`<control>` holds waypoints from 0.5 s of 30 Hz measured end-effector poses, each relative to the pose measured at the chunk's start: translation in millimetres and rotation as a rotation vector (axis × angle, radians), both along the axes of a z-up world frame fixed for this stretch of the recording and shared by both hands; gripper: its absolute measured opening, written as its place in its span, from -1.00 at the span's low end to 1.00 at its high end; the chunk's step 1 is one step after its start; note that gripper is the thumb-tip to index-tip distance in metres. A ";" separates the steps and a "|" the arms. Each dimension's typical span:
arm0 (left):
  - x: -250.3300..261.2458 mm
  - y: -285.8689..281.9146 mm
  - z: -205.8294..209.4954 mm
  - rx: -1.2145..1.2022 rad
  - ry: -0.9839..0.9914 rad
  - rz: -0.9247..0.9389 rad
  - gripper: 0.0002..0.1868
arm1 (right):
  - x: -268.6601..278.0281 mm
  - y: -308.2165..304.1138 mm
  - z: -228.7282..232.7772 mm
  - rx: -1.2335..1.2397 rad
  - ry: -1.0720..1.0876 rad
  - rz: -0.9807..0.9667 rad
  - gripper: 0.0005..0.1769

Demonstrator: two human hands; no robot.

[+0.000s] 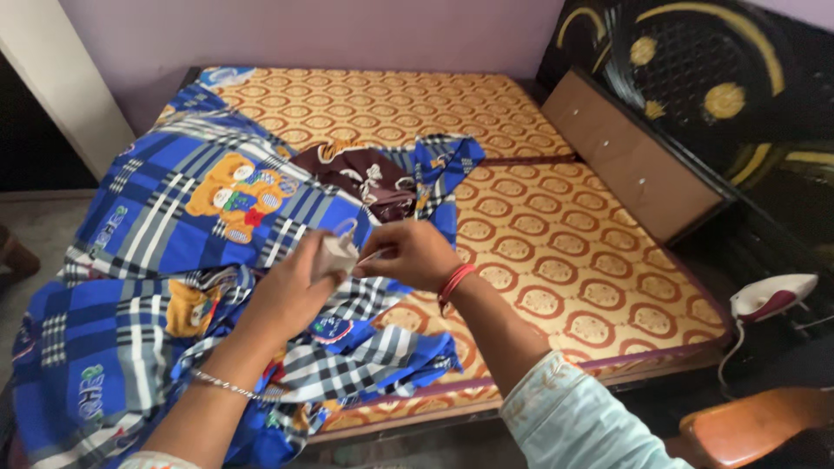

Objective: The person folds a blue floral pillowcase, a green pillow, and a patterned bedsheet on a bed. They also handle a white charger cable and a brown cloth, placing them aside during the process.

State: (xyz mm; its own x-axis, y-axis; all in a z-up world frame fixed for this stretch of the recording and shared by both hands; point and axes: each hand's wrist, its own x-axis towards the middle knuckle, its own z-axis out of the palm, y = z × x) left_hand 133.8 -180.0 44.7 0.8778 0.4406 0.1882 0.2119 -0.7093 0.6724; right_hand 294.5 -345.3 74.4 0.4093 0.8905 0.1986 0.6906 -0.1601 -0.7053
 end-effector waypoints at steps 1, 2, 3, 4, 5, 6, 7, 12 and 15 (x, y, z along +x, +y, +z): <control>4.2 -5.4 2.7 -0.172 0.009 -0.068 -0.39 | 12.7 -4.4 8.4 -0.002 0.025 -0.015 -0.74; 9.4 -11.2 6.3 -0.344 0.019 -0.138 -0.41 | 24.8 -9.4 14.0 0.085 0.142 0.071 -0.76; 12.5 -18.5 8.7 -0.519 0.031 -0.207 -0.42 | 34.2 -14.7 14.9 0.167 0.263 0.160 -0.78; 17.2 -26.0 11.8 -0.685 0.028 -0.267 -0.43 | 42.5 -19.5 13.3 0.247 0.385 0.249 -0.80; 22.2 -33.9 15.8 -0.851 0.026 -0.326 -0.43 | 49.4 -22.8 9.8 0.318 0.450 0.234 -0.82; 25.7 -42.4 19.8 -1.016 0.022 -0.386 -0.44 | 54.9 -25.1 4.7 0.388 0.516 0.219 -0.83; 28.7 -50.1 24.9 -1.140 -0.070 -0.451 -0.44 | 59.7 -25.5 -1.2 0.462 0.578 0.203 -0.85; 51.6 -81.8 50.6 -1.533 -0.560 -0.601 -0.47 | 61.9 -19.8 -42.7 0.444 0.768 -0.197 -0.75; 71.8 -80.4 60.5 -1.425 -0.764 -0.277 -0.36 | 47.1 -16.7 -62.7 0.179 0.622 -0.288 -0.73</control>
